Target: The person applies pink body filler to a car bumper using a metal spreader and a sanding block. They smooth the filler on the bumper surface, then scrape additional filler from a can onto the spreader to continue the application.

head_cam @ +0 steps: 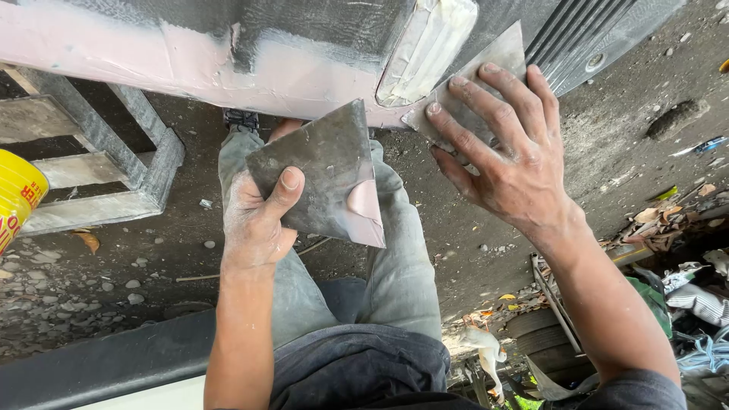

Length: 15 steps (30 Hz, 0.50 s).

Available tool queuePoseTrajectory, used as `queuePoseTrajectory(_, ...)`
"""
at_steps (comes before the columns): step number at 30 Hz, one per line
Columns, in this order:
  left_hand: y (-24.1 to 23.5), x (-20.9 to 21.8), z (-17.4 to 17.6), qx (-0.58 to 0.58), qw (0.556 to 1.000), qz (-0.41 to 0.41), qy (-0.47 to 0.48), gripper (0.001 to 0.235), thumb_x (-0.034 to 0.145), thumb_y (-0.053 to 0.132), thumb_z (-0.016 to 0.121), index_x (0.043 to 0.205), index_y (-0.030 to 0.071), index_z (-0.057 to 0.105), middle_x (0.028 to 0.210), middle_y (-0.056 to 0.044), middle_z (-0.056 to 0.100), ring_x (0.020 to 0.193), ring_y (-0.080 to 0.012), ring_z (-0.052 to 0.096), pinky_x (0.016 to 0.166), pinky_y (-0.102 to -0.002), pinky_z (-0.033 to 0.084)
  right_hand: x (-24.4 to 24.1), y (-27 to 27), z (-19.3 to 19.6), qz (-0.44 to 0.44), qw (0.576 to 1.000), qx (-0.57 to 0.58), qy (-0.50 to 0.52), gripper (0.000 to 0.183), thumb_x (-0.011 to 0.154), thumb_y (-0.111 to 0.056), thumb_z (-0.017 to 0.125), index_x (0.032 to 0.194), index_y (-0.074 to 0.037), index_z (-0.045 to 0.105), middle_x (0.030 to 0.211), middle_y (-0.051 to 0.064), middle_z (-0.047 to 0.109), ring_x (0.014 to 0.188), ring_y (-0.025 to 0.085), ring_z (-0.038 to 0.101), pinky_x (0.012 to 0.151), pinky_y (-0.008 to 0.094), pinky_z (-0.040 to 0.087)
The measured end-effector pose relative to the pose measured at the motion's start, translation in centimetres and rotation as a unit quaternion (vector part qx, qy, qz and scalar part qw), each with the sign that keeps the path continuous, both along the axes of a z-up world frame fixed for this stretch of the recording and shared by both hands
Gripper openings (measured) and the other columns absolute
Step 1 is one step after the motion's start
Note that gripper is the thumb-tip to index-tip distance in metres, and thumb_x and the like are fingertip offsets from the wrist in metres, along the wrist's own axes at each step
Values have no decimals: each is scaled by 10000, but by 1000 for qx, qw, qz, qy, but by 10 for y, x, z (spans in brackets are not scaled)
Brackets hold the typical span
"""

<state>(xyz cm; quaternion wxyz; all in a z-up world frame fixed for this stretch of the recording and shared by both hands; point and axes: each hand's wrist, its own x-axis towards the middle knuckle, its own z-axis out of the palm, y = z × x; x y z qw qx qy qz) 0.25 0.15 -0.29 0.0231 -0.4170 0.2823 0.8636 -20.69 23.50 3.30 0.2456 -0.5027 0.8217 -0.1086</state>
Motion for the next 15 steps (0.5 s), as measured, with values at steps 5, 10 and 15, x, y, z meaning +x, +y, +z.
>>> queuePoseTrajectory(5,-1,1,0,32,999,21,-10,693,971,253,807,1496,-88,509,1478,-151,588,1369,-228,559,1211,-403,432,2,19,-8,19,1000,7,16,528,996,-304,881,1469,-205,667,1546,85,548,1485,332,454,1262,609,327)
queuePoseTrajectory(10,-2,1,-6,27,1000,12,5,631,996,240,782,1478,-76,524,1427,-158,613,1318,-226,595,1177,-406,484,10,23,18,69,988,133,46,591,868,-335,845,1430,-250,681,1501,91,579,1422,282,474,1202,599,321)
queuePoseTrajectory(15,34,61,-8,-18,988,-117,-100,454,978,348,728,1220,-36,717,1107,-119,755,993,-187,709,906,-343,580,47,31,53,-75,984,34,-157,489,867,-272,801,1325,-161,671,1446,80,577,1388,295,521,1206,552,406)
